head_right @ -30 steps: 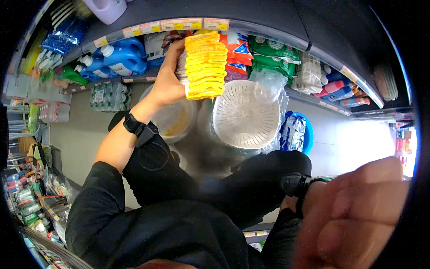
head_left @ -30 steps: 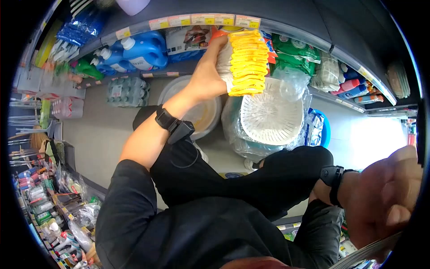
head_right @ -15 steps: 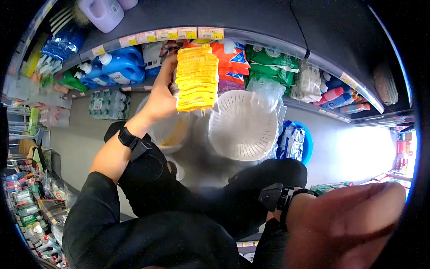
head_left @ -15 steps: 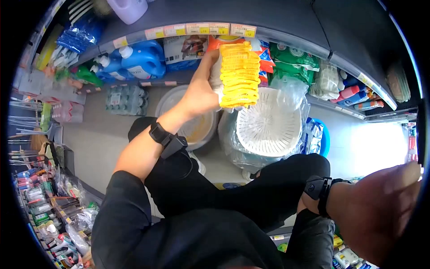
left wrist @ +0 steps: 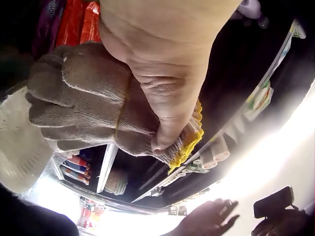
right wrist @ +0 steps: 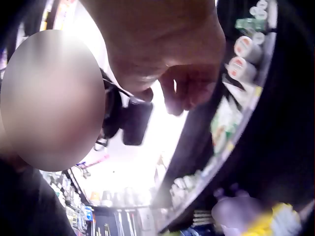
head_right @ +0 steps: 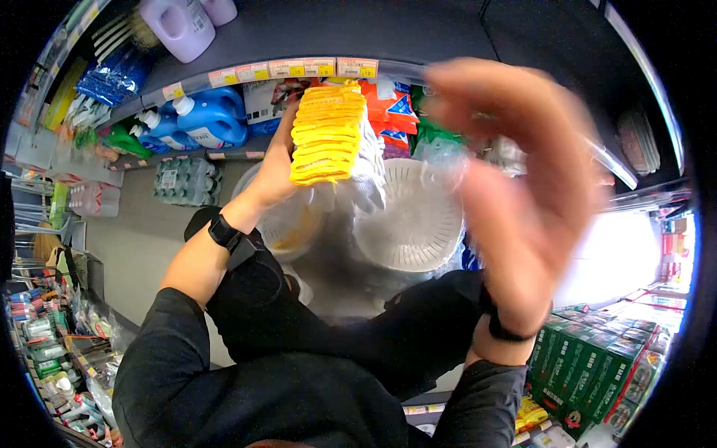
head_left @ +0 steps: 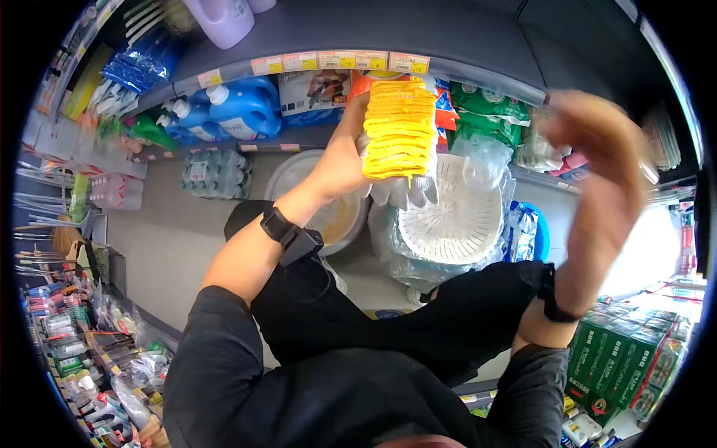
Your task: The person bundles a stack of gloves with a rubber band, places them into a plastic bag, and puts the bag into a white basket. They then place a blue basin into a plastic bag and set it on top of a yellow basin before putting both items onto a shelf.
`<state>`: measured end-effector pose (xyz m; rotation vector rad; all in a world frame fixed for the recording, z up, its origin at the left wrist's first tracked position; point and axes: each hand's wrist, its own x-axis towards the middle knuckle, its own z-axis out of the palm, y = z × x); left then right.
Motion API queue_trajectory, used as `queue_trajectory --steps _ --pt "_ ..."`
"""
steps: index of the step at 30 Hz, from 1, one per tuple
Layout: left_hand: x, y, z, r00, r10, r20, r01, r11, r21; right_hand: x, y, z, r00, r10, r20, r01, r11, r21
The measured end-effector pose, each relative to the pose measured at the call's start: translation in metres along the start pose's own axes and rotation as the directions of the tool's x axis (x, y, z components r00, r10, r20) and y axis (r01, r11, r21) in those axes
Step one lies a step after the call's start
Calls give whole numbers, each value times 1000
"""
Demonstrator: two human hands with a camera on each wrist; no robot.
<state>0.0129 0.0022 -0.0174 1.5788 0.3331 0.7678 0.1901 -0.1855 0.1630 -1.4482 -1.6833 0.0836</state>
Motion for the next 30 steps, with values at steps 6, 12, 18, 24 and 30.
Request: queue_trajectory --steps 6,12,18,24,30 --pt "-8 -7 2 988 15 152 1 995 -104 -51 98 98 878 340 338 -407 901 151" --pt "-19 -1 14 966 84 245 -107 991 82 -65 99 119 901 284 327 -381 880 284" --pt "-22 2 18 956 88 281 -170 944 283 -71 97 128 954 198 227 -260 921 290" --pt "-16 -8 29 938 246 245 -300 929 216 -79 100 138 975 156 159 -204 910 361" --pt "-5 -6 24 937 280 211 -305 947 98 -70 99 136 966 226 127 -259 860 440"
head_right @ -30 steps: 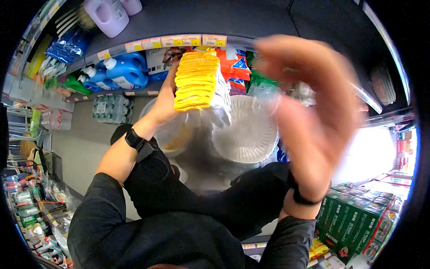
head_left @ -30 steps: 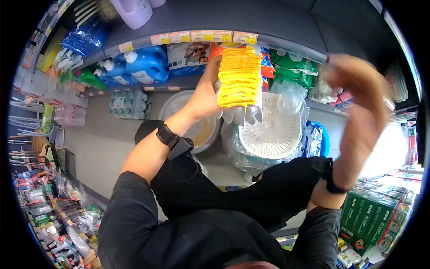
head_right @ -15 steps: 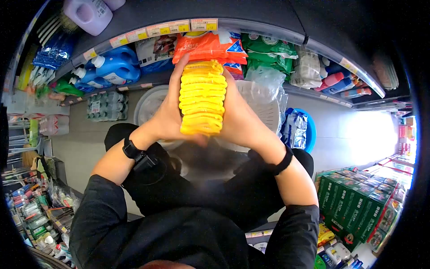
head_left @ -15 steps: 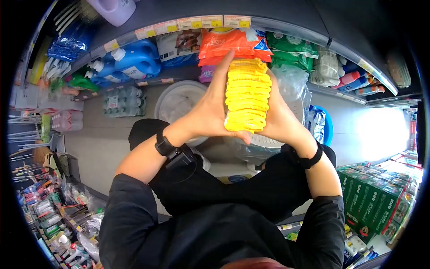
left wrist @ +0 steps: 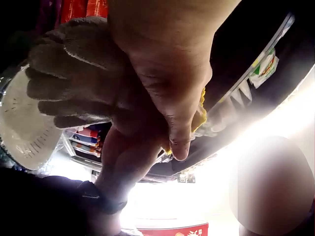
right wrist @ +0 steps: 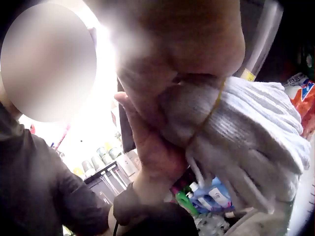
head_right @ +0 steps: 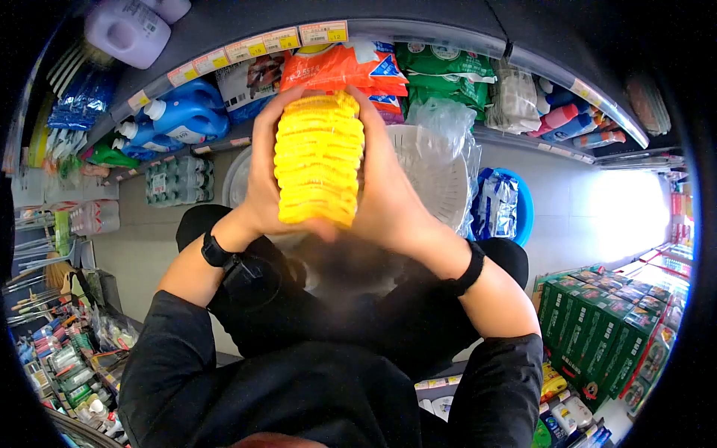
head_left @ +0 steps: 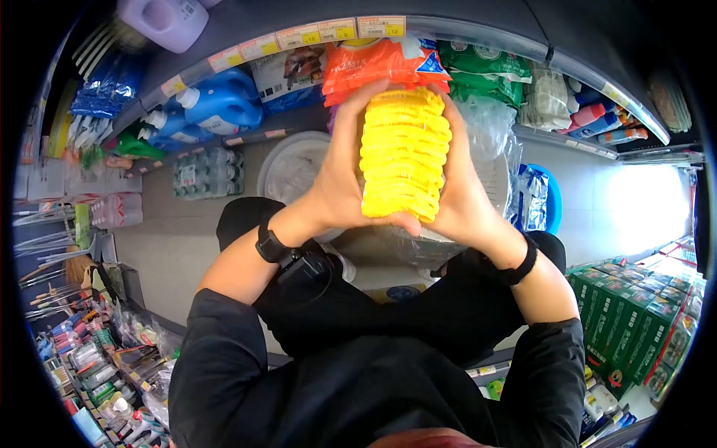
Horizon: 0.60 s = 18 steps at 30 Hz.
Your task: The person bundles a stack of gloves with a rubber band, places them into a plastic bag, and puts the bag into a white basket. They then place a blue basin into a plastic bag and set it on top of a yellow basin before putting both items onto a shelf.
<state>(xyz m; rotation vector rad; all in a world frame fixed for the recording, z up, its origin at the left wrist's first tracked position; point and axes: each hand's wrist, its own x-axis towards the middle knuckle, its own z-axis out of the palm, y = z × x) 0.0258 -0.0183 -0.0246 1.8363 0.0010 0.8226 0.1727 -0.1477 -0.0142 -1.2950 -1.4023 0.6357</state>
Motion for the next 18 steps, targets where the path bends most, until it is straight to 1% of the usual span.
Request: queue_trajectory --steps 1,2,4,5,6,7,9,12,13,15,16,18 --pt "4 3 -4 1000 0 1 0 1000 -3 4 0 -1 1000 9 -5 -9 1000 11" --pt "8 8 0 997 -16 -70 5 990 -144 4 -1 -4 999 34 0 -34 999 -17" --pt "9 9 -1 965 -202 -167 144 941 -305 7 0 -7 1000 4 4 -4 997 -74" --pt "9 9 -2 932 -303 -197 210 898 -387 6 2 -7 1000 -6 0 6 995 -98" --pt "9 1 -7 863 -431 -262 252 819 -516 2 8 -9 990 135 40 -129 983 -127" --pt "16 0 -14 778 -578 -246 306 690 -656 2 12 -12 972 212 105 -200 973 -111" --pt "19 -17 -28 686 -718 -117 350 466 -813 4 18 -13 902 352 248 -339 936 -95" --pt "16 -22 -18 580 -800 -154 396 442 -805 1 27 -1 895 387 222 -393 919 -22" --pt "15 -21 -19 576 -806 -137 417 434 -798 -1 30 2 888 404 217 -415 910 5" --pt "16 -19 -22 574 -813 -103 456 422 -784 1 24 -2 873 413 258 -444 893 75" --pt "17 -16 -25 581 -812 -58 491 407 -770 2 21 -4 865 417 279 -460 881 109" --pt "19 -10 -36 589 -807 33 559 378 -738 3 20 -6 827 462 321 -550 782 293"
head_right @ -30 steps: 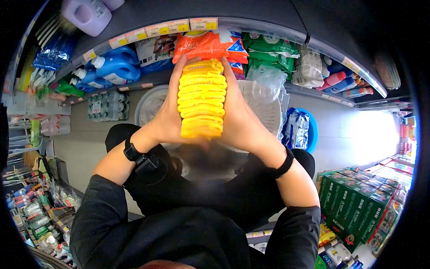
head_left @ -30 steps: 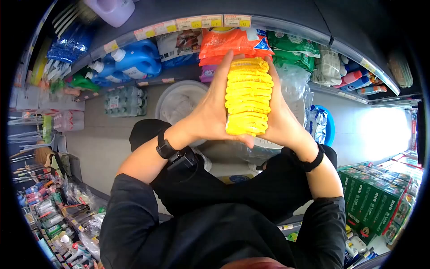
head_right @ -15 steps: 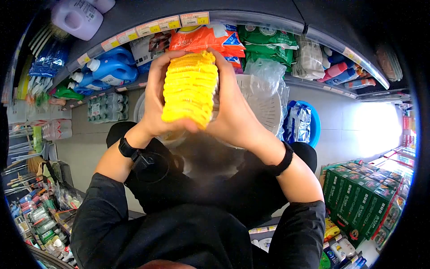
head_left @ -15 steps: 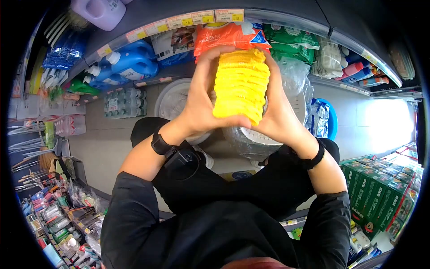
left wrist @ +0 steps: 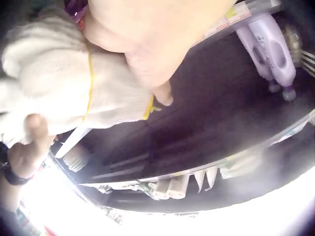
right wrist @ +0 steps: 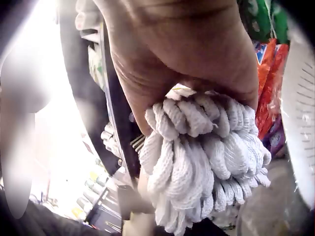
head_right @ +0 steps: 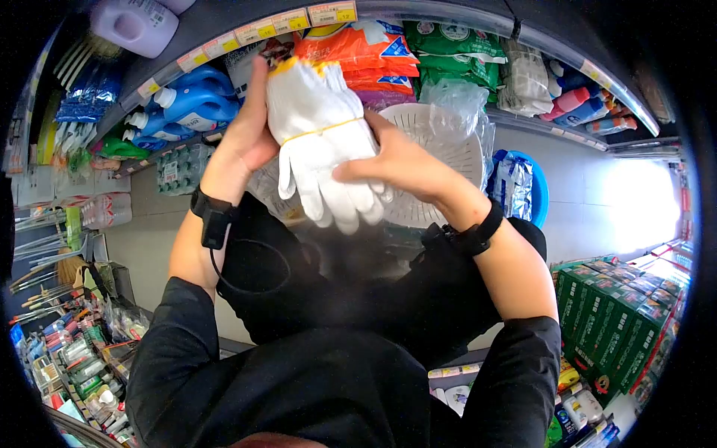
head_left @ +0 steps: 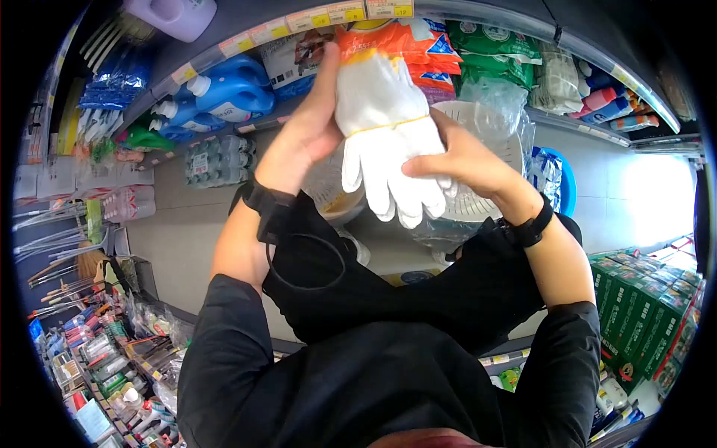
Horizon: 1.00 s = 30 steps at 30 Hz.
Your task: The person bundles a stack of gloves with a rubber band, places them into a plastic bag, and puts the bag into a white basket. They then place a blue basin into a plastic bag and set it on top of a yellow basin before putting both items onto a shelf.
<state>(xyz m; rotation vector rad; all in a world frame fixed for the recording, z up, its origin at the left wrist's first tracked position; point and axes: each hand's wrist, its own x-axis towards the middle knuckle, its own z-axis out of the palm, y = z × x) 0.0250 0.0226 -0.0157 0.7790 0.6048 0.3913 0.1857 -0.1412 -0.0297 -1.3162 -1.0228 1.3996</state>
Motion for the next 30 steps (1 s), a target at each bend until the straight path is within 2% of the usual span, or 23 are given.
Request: queue_trajectory --steps 1,2,4,5,7,8,9,11,12,14,17,18,19,20,21,22,25,27,29,30 --pt "-1 2 -6 997 29 75 -36 996 87 -2 0 -1 999 36 16 -38 993 110" --pt "0 3 -13 987 51 149 -76 983 169 -6 -7 -5 997 75 19 -77 987 141" --pt "2 -2 -18 964 62 260 -154 925 349 -10 -10 -15 999 23 -47 -14 982 187" --pt "4 -7 -33 920 -15 391 -71 976 206 -14 -14 -16 996 19 -83 0 976 219" --pt "-5 -10 -31 919 -29 394 -82 962 262 -13 -15 -21 992 -37 -122 61 979 194" --pt "-13 -8 -22 917 5 398 -133 947 293 -15 -16 -23 990 -19 -137 38 990 136" --pt "-17 -13 -14 955 95 280 -214 877 430 -13 -13 -26 990 -64 -122 76 993 90" --pt "-11 -7 -11 951 62 304 -174 917 358 -16 -16 -27 995 -66 -74 73 994 87" --pt "-13 -7 -9 947 58 315 -183 905 384 -13 -11 -26 989 -108 -105 111 994 22" --pt "-17 -7 -6 940 52 338 -205 877 435 -6 10 -32 986 -49 -159 54 998 25" --pt "-19 -4 -13 953 -40 300 -131 839 527 -1 20 -26 981 -40 -189 53 996 66" --pt "-19 -1 -22 946 -15 324 -189 787 588 -1 19 -25 980 -52 -191 69 994 85" --pt "-14 3 -37 973 -47 227 -102 793 601 1 7 -18 979 -69 -192 90 991 103" --pt "-11 12 -51 954 -75 291 -98 838 537 4 -14 -12 987 25 -160 53 883 466" --pt "-12 19 -59 931 -99 351 -83 879 470 1 -17 -17 987 48 -150 32 869 493" --pt "-11 24 -66 974 -87 209 -46 828 559 -2 -25 -17 982 24 -188 71 873 483" --pt "14 14 -154 985 144 95 -153 475 867 -14 -38 -40 960 -42 -277 159 896 415" --pt "11 -2 -174 978 208 -27 -91 535 840 -29 -49 -64 939 -104 -328 253 856 451" --pt "3 -9 -162 986 162 -26 -50 449 892 -44 -56 -88 840 -222 -496 395 876 278" --pt "1 -16 -144 989 145 13 -79 461 884 -54 -58 -100 837 -182 -516 380 873 307"
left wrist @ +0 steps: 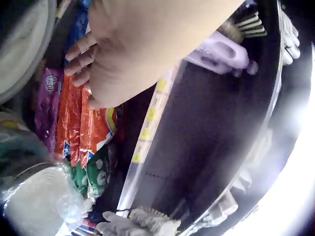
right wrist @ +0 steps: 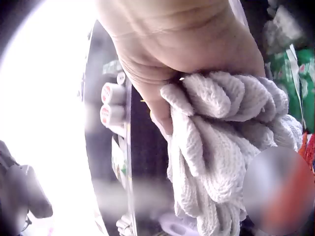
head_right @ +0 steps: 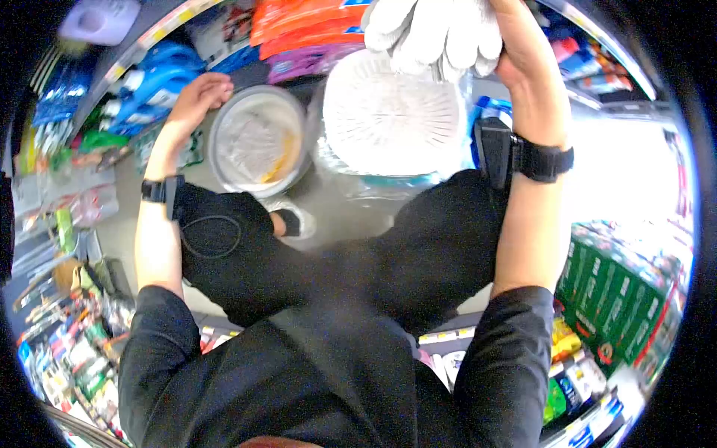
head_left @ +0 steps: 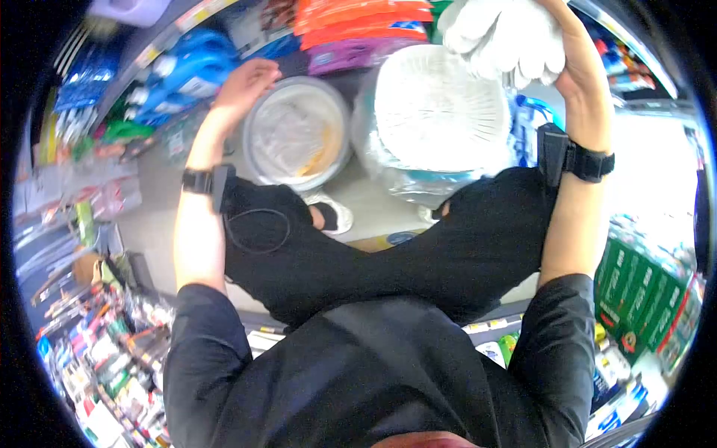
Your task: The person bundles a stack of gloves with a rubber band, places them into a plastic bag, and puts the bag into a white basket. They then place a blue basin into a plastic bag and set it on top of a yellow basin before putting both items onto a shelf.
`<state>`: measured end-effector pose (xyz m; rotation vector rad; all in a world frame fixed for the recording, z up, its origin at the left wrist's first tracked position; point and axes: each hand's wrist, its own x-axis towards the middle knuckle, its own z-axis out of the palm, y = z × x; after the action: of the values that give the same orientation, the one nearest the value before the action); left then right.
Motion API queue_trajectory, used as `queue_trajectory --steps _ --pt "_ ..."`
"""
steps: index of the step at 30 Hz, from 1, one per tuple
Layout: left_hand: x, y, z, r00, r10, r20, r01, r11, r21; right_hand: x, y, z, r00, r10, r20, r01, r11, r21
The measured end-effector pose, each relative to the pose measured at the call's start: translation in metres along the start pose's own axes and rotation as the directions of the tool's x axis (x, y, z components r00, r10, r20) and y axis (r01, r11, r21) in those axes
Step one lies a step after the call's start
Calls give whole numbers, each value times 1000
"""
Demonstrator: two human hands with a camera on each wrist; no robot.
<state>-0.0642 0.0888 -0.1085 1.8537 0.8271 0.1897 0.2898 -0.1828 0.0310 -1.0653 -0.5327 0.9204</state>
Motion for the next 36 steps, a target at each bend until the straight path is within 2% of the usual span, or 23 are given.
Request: queue_trajectory --steps 5,7,8,9,10,11,13,14,17,18,19,20,21,22,23,24,27,28,31,32,33,35,36 --pt "-9 62 48 962 223 161 -192 963 -188 -7 -5 -40 1000 -12 14 11 995 104" --pt "-12 83 70 921 312 235 -243 929 -279 -17 -1 -33 990 140 4 -139 979 152" --pt "-10 87 82 904 354 241 -254 897 -363 -9 29 -75 995 57 84 -43 986 -159" --pt "-8 92 91 884 398 245 -263 857 -442 -25 27 -44 984 149 101 -118 957 -264" --pt "-9 99 97 861 411 298 -232 840 -490 -36 36 -18 991 131 3 -122 933 -339" --pt "-12 100 111 899 380 217 -191 786 -588 -36 52 -11 993 95 68 -50 872 -487" --pt "-12 87 116 908 242 341 20 790 -613 -45 79 15 989 111 95 -29 785 -619" --pt "-17 84 117 920 182 348 59 811 -582 -53 66 31 963 220 155 -58 732 -679" --pt "-23 89 112 971 4 238 138 806 -576 -28 104 19 957 80 279 190 555 -810" --pt "-21 86 106 969 -8 247 161 777 -609 -17 91 9 936 134 324 196 567 -800" --pt "-19 84 99 967 -21 254 184 745 -641 -11 71 1 948 182 262 134 518 -845" --pt "-21 89 91 964 -51 261 217 719 -661 -3 75 -19 951 -120 284 305 245 -920" --pt "-23 86 86 969 -93 229 230 680 -696 6 70 -40 900 -173 400 392 -78 -917" --pt "-23 83 81 971 -136 195 237 639 -732 14 77 -61 898 -122 424 395 -204 -896" --pt "-24 79 76 970 -180 164 240 595 -767 22 96 -78 925 -77 371 278 -527 -803" --pt "-24 81 68 968 -182 173 249 614 -749 29 119 -97 903 -120 413 248 -640 -727" --pt "-20 71 50 964 -220 149 259 647 -717 41 126 -95 909 -131 397 225 -646 -730" --pt "-18 69 49 964 -218 154 259 631 -731 47 117 -94 889 -179 421 250 -581 -775" --pt "-23 76 57 960 -197 198 278 604 -747 56 75 -74 854 -510 104 36 -141 -989" --pt "-25 79 64 946 -159 284 322 593 -738 52 50 -74 832 -550 66 135 87 -987" --pt "-25 81 73 923 -117 366 363 582 -728 45 25 -74 816 -578 21 237 302 -923" --pt "-26 85 98 881 -35 472 380 646 -662 31 -10 -55 724 -614 -315 203 626 -753" --pt "-28 92 112 880 -3 475 338 706 -622 21 -23 -49 749 -590 -301 367 748 -552"
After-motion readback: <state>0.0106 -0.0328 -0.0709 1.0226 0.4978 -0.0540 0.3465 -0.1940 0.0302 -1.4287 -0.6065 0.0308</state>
